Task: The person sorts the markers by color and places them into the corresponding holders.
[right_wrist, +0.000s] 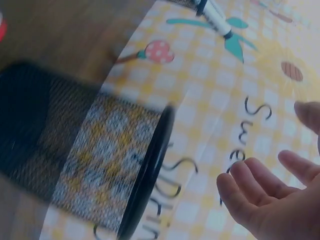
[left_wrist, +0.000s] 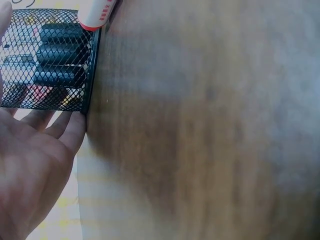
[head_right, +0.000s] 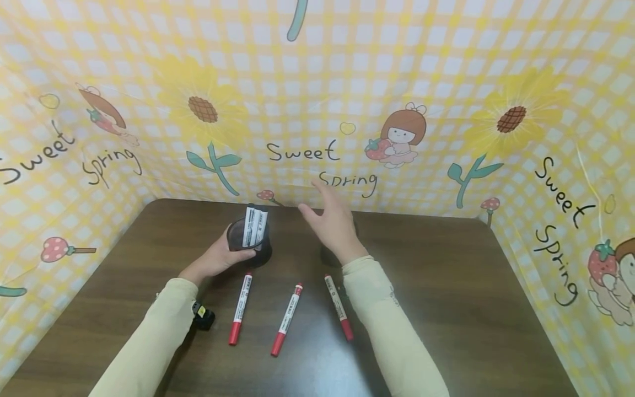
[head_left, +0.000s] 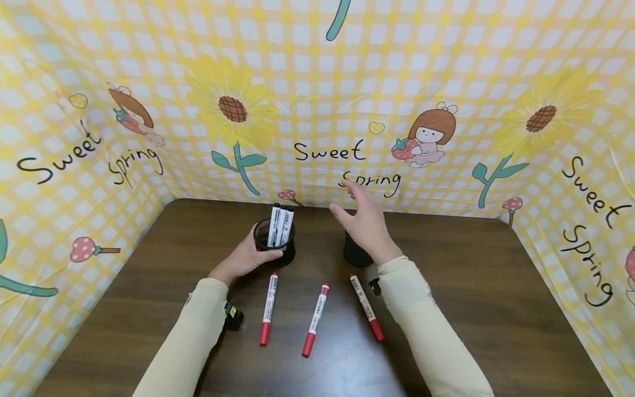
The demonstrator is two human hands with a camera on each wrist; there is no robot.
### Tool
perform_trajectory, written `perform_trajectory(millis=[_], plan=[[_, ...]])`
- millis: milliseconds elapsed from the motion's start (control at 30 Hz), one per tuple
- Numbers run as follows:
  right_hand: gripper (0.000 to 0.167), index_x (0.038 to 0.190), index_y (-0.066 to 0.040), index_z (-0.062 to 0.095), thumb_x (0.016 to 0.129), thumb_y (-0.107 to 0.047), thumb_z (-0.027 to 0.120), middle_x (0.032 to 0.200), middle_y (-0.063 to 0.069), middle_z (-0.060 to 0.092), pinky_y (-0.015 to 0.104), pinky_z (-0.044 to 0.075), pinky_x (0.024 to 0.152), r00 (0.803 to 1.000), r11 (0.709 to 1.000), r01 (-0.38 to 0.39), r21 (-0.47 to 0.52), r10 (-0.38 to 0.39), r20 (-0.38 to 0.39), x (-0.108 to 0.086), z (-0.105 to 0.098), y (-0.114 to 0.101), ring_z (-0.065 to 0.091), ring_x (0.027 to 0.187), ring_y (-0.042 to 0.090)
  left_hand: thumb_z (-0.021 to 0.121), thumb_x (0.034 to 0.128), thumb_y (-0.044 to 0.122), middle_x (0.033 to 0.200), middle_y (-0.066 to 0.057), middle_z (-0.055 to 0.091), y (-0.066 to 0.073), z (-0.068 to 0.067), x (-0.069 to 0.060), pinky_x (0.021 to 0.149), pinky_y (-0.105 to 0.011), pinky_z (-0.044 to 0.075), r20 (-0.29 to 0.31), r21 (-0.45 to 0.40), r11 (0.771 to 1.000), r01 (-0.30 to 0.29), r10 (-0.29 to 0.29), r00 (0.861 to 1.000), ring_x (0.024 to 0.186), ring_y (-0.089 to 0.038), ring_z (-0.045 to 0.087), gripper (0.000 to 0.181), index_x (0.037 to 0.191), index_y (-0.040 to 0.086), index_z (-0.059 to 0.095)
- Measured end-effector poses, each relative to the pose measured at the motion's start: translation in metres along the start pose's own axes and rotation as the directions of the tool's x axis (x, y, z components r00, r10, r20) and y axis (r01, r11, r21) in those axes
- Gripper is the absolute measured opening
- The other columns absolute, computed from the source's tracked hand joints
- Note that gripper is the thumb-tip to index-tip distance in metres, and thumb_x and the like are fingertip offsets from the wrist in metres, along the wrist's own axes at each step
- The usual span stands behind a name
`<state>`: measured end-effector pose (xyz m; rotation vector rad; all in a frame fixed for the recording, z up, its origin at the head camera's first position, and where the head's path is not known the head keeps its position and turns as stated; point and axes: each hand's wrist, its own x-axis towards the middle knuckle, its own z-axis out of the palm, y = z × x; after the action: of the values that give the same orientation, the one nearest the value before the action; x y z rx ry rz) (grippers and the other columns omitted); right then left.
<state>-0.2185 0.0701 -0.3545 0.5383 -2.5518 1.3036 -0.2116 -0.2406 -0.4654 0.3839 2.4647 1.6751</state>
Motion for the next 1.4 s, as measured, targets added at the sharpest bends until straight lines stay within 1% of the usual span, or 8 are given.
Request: perform_trajectory(millis=[200, 333, 567, 700, 867, 1000, 1133, 1400], plan=[[0.078, 0.157, -0.021, 0.036, 0.094, -0.047, 0.071, 0.159, 0.011, 0.034, 0.059, 0.029, 0.11, 0.992, 0.996, -0.013, -0.091, 0.024, 0.127, -0.013, -0.02, 0.021, 0.03, 0.144, 0.033, 0.081, 0.0878, 0.014, 0.15, -0.021, 0.041, -0.004, 0.0, 0.0, 0.112, -0.051, 0.028, -0.004, -0.019, 1.0, -0.002, 0.002, 1.0, 0.136, -0.034, 0.04, 0.089, 0.154, 0.004, 0.023], [0.09, 0.16, -0.022, 0.028, 0.089, -0.05, 0.075, 0.162, 0.013, 0.026, 0.06, 0.029, 0.11, 0.976, 0.992, -0.035, -0.12, 0.06, 0.21, -0.021, -0.025, 0.037, 0.026, 0.146, 0.034, 0.081, 0.088, 0.013, 0.149, -0.021, 0.042, -0.006, 0.0, 0.001, 0.113, -0.05, 0.028, -0.009, -0.022, 1.0, -0.005, 0.005, 1.0, 0.136, -0.034, 0.04, 0.088, 0.154, 0.004, 0.023], [0.108, 0.163, -0.024, 0.011, 0.085, -0.041, 0.083, 0.167, 0.009, 0.012, 0.062, 0.025, 0.112, 0.965, 0.987, -0.158, 0.004, 0.153, 0.214, -0.031, -0.024, 0.061, 0.018, 0.15, 0.034, 0.08, 0.0878, 0.011, 0.149, -0.021, 0.042, -0.007, 0.001, 0.003, 0.112, -0.049, 0.028, -0.009, -0.025, 1.0, -0.019, 0.019, 1.0, 0.135, -0.033, 0.041, 0.088, 0.154, 0.003, 0.023], [0.111, 0.163, -0.024, 0.009, 0.084, -0.039, 0.084, 0.165, 0.012, 0.019, 0.06, 0.028, 0.111, 0.97, 0.979, -0.184, 0.086, 0.167, 0.179, -0.034, -0.019, 0.08, 0.025, 0.147, 0.033, 0.08, 0.0878, 0.011, 0.149, -0.022, 0.041, -0.007, 0.001, 0.003, 0.112, -0.05, 0.028, -0.01, -0.025, 1.0, -0.018, 0.018, 1.0, 0.135, -0.034, 0.041, 0.088, 0.154, 0.002, 0.023], [0.115, 0.163, -0.025, 0.007, 0.081, -0.048, 0.084, 0.159, 0.017, 0.03, 0.061, 0.027, 0.11, 0.962, 0.969, -0.226, 0.098, 0.206, 0.179, -0.039, -0.012, 0.098, 0.03, 0.144, 0.038, 0.08, 0.0882, 0.009, 0.149, -0.022, 0.041, -0.007, 0.002, 0.003, 0.112, -0.05, 0.028, -0.01, -0.029, 0.999, -0.027, 0.026, 1.0, 0.135, -0.034, 0.041, 0.087, 0.154, 0.002, 0.023], [0.115, 0.163, -0.024, 0.005, 0.082, -0.044, 0.084, 0.16, 0.017, 0.029, 0.062, 0.028, 0.11, 0.951, 0.966, -0.246, 0.076, 0.226, 0.212, -0.042, -0.01, 0.103, 0.032, 0.142, 0.041, 0.08, 0.0884, 0.01, 0.15, -0.022, 0.04, -0.007, 0.001, 0.003, 0.112, -0.05, 0.028, -0.011, -0.021, 0.999, -0.026, 0.026, 1.0, 0.135, -0.034, 0.041, 0.088, 0.155, 0.002, 0.022], [0.11, 0.162, -0.018, 0.013, 0.082, -0.041, 0.085, 0.156, 0.022, 0.033, 0.06, 0.031, 0.109, 0.945, 0.968, -0.248, 0.043, 0.232, 0.232, -0.043, -0.009, 0.106, 0.036, 0.14, 0.041, 0.08, 0.0883, 0.011, 0.15, -0.022, 0.04, -0.006, 0.001, 0.002, 0.112, -0.05, 0.027, -0.007, -0.011, 1.0, -0.022, 0.022, 1.0, 0.136, -0.034, 0.04, 0.089, 0.155, 0.002, 0.022], [0.105, 0.156, -0.01, 0.025, 0.078, -0.042, 0.088, 0.141, 0.023, 0.049, 0.056, 0.037, 0.104, 0.952, 0.971, -0.233, 0.055, 0.217, 0.215, -0.042, -0.008, 0.106, 0.049, 0.126, 0.039, 0.08, 0.0884, 0.012, 0.15, -0.022, 0.04, -0.004, 0.0, -0.001, 0.112, -0.05, 0.027, -0.011, 0.004, 1.0, -0.02, 0.02, 1.0, 0.135, -0.033, 0.04, 0.089, 0.155, 0.002, 0.022]])
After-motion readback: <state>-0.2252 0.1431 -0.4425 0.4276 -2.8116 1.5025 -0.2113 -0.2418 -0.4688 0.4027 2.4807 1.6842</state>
